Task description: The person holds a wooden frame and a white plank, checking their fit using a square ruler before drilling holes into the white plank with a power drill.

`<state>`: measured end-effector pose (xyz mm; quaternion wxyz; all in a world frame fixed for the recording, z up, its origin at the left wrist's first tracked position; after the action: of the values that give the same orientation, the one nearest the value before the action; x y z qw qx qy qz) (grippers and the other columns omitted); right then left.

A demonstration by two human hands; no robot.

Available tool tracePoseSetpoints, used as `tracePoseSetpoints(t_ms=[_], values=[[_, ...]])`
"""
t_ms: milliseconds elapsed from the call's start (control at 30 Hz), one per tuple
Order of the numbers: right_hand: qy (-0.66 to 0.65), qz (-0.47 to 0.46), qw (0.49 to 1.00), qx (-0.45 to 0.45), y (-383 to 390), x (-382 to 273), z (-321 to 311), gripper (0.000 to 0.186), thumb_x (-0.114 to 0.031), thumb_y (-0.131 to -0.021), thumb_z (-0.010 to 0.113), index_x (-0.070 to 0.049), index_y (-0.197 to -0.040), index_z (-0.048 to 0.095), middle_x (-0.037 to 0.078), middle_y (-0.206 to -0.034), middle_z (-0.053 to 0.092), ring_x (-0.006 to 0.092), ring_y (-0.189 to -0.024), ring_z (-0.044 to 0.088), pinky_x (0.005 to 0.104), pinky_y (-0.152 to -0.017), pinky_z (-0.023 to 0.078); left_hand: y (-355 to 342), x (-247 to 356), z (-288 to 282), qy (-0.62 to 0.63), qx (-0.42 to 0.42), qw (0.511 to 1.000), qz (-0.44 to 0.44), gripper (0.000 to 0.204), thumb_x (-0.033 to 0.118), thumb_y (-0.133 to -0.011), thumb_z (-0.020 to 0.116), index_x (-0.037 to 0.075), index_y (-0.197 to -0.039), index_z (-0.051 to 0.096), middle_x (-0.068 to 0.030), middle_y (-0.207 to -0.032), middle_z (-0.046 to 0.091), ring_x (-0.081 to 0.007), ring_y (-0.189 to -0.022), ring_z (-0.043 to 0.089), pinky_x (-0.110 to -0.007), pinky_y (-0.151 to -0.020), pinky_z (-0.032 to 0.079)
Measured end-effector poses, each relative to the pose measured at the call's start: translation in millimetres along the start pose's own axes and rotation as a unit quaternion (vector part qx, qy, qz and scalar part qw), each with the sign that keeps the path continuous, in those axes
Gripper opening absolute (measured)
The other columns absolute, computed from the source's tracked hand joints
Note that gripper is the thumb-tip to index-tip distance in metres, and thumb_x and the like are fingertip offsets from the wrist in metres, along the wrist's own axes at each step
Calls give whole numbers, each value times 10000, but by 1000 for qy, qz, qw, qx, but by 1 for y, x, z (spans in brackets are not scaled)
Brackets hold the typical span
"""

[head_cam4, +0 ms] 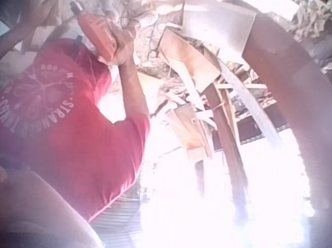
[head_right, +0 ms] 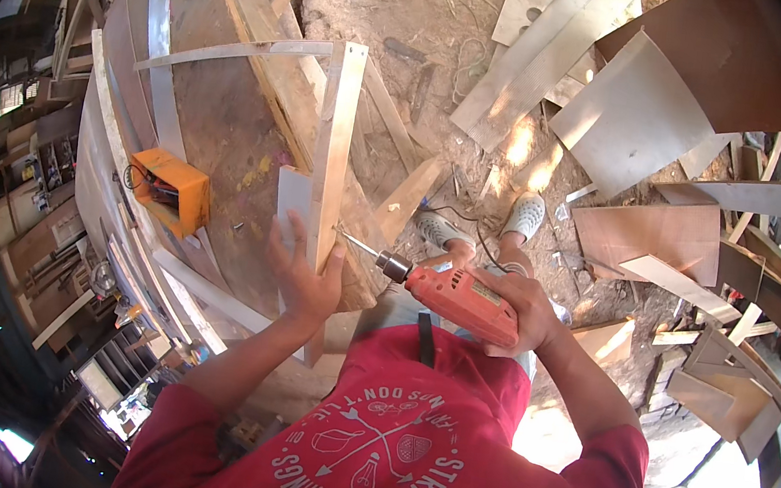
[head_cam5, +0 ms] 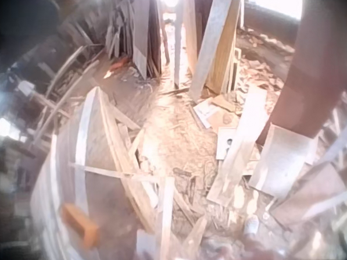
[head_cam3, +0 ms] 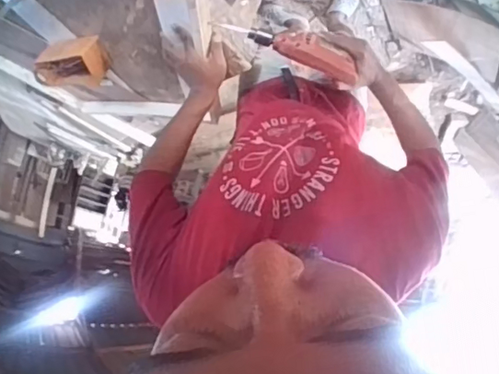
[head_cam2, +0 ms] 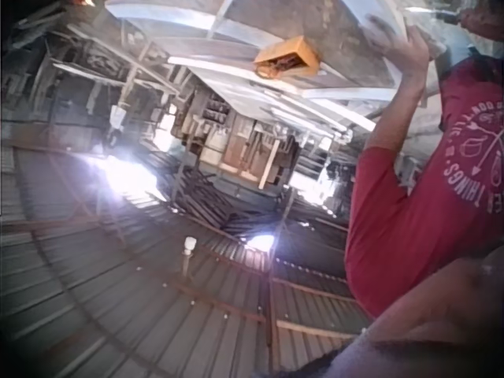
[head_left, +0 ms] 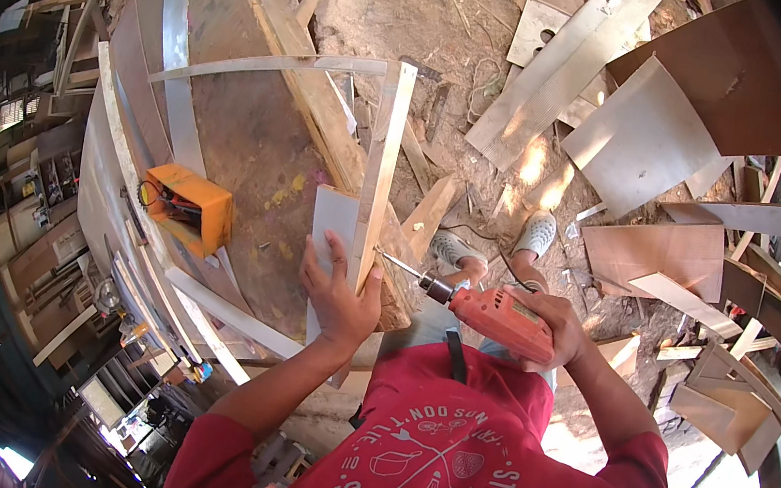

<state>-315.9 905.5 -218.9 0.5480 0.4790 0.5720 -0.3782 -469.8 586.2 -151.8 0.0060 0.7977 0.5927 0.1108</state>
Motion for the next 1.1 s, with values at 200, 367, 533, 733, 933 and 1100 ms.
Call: tracePoseSetpoints(t_ms=[200,367,533,733,933,1100], values=[[-27,-15,999,39,-1,-6,1,994,-448,-656,862,-9,-1504,588,149,-963,752,334,-846,739,420,-800,557,2,-1,0,0,-2,1000,-4,921,366,-930,764,-21,-1656,349,-400,-1588,315,-566,-1451,346,-631,-1209,275],[-3,-24,999,45,-4,-13,6,956,-362,-662,845,-5,-1508,581,157,-1041,769,327,-871,744,402,-854,559,2,-4,2,16,18,1000,8,941,372,-919,760,13,-1673,326,-435,-1580,292,-597,-1408,348,-659,-1189,285],[-115,20,992,55,2,-24,12,919,-366,-690,839,19,-1488,592,162,-1132,776,293,-900,740,377,-944,542,3,-5,2,26,33,999,-5,936,382,-908,770,30,-1668,354,-427,-1582,308,-590,-1423,346,-645,-1201,294],[-183,101,965,157,32,-53,9,917,-476,-713,830,66,-1424,625,135,-1072,763,264,-908,725,373,-895,569,7,-7,2,33,69,996,-38,881,405,-901,774,51,-1634,439,-396,-1580,358,-560,-1434,374,-619,-1209,322],[-254,180,899,309,82,-66,8,791,-476,-771,818,88,-1301,655,158,-924,730,197,-759,707,307,-599,565,-2,-17,9,91,118,984,-93,826,450,-867,802,55,-1546,547,-355,-1552,439,-513,-1426,440,-603,-1209,336],[-251,153,891,347,94,-92,4,691,-436,-801,814,103,-1203,655,161,-872,714,207,-720,693,320,-554,554,-19,4,-8,99,117,970,-190,734,457,-819,841,44,-1384,619,-322,-1545,469,-489,-1425,462,-586,-1205,353]])
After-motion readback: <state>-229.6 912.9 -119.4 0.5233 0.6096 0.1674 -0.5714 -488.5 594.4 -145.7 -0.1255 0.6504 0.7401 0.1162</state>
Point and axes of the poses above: each hand's wrist, its own y-axis away from the middle knuckle, its own z-axis out of the palm, x = y × z, the point moved 5 cm from there along -y, towards the middle knuckle
